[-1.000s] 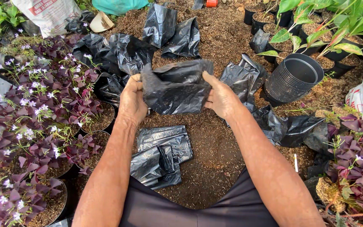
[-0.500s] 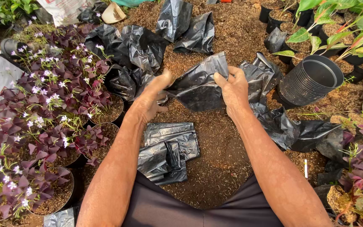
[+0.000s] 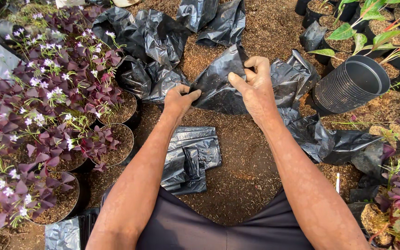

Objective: The person sits on the ground and repeatedly folds black plastic nursery bags by hand, stacking them into a neat pile. The person handles each bag individually, smoothing and aligning edges before placing it on the growing stack.

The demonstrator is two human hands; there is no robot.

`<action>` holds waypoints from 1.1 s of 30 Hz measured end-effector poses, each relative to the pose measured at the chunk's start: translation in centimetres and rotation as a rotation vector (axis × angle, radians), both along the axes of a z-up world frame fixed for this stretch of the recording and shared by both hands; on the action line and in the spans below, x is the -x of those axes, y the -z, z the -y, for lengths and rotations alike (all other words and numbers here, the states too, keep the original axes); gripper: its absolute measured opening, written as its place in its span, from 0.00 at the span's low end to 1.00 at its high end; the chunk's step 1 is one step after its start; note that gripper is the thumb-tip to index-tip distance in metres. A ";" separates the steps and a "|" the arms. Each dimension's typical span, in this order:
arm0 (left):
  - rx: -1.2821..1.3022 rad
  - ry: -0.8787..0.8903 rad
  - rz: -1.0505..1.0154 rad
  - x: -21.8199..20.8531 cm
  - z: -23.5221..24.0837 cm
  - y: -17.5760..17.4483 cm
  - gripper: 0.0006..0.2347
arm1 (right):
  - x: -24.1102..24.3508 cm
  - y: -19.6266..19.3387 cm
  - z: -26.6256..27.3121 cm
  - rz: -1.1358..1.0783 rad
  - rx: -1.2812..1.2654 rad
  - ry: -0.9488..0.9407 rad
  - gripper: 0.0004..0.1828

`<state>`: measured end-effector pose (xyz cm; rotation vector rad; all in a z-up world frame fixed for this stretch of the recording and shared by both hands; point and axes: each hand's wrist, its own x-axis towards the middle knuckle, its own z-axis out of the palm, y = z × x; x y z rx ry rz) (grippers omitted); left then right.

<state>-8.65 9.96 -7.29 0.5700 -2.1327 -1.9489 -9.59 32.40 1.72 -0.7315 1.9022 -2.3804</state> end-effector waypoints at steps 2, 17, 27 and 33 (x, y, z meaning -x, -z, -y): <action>-0.004 -0.025 -0.040 0.6 0.1 0.7 0.12 | 0.4 -0.4 -0.4 0.008 -0.058 0.077 0.19; 0.127 -0.108 -0.077 -0.9 1.8 -3.8 0.10 | 3.1 2.8 -1.4 0.071 -0.674 0.457 0.13; -0.057 0.433 -0.142 -4.2 5.5 -7.3 0.17 | 5.8 4.0 -3.9 0.506 -0.113 0.266 0.21; -0.010 0.380 -0.177 -4.1 4.5 -8.0 0.15 | 6.2 4.0 -4.2 0.494 -0.015 0.289 0.24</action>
